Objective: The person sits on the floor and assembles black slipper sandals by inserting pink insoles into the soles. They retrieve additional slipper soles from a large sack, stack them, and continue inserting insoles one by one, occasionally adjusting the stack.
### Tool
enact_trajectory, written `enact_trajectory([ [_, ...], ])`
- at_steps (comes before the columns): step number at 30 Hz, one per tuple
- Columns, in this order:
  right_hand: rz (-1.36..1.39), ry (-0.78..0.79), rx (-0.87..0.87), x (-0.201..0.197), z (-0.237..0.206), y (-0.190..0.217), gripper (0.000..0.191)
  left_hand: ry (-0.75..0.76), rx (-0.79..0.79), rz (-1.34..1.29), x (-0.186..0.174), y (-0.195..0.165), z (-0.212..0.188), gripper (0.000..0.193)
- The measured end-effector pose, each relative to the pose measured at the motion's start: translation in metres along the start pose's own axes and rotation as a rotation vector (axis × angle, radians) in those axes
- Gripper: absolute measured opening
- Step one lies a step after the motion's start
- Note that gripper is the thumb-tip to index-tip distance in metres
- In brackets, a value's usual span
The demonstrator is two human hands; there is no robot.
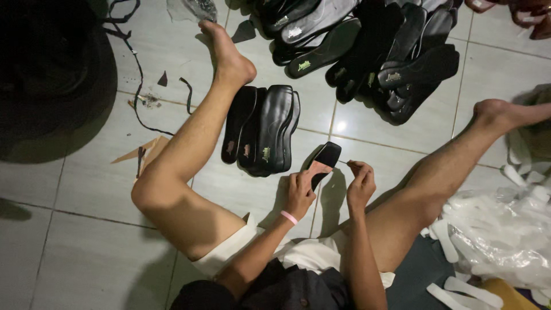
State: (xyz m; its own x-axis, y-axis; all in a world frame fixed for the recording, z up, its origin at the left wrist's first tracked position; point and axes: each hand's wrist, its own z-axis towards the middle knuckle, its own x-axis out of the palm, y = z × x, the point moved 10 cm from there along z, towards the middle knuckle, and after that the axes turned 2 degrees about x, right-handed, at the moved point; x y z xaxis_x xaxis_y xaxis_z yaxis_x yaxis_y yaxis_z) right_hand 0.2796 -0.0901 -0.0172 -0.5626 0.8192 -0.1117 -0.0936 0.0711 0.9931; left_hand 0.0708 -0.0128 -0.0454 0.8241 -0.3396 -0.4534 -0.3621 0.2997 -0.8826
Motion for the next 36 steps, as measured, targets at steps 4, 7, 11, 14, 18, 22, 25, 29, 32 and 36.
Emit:
enact_trajectory([
  [4,0.021,0.001,0.039,0.002,0.0,0.0,0.031,-0.082,0.061,0.016,-0.015,-0.008,0.004,0.073],
  [7,0.075,-0.018,0.063,0.001,0.002,-0.001,0.031,-0.166,0.095,0.081,-0.037,-0.018,0.021,0.082],
  [11,0.165,0.002,0.161,0.01,0.006,-0.017,0.033,-0.299,0.124,0.076,-0.078,-0.022,0.061,0.093],
  [14,0.032,0.081,0.255,0.03,0.001,-0.035,0.038,-0.358,0.093,0.136,-0.111,-0.019,0.078,0.086],
  [18,-0.22,0.3,0.195,0.084,-0.009,-0.034,0.048,-0.562,0.153,0.298,-0.185,-0.017,0.061,0.078],
  [22,-0.229,0.364,0.152,0.15,-0.001,-0.01,0.071,-0.543,-0.058,0.012,-0.226,0.038,0.074,0.078],
  [25,-0.224,0.325,0.431,0.185,0.006,-0.014,0.074,-0.369,-0.184,-0.225,-0.207,0.062,0.11,0.076],
  [29,0.025,0.38,0.653,0.208,-0.002,-0.014,0.077,-0.206,-0.163,0.232,-0.197,0.037,0.144,0.064],
  [32,0.189,0.439,0.634,0.214,-0.003,-0.011,0.084,-0.285,0.017,0.255,-0.212,0.011,0.159,0.075],
  [36,0.117,0.465,0.632,0.214,-0.013,-0.025,0.082,0.106,-0.415,0.283,-0.183,0.071,0.152,0.085],
])
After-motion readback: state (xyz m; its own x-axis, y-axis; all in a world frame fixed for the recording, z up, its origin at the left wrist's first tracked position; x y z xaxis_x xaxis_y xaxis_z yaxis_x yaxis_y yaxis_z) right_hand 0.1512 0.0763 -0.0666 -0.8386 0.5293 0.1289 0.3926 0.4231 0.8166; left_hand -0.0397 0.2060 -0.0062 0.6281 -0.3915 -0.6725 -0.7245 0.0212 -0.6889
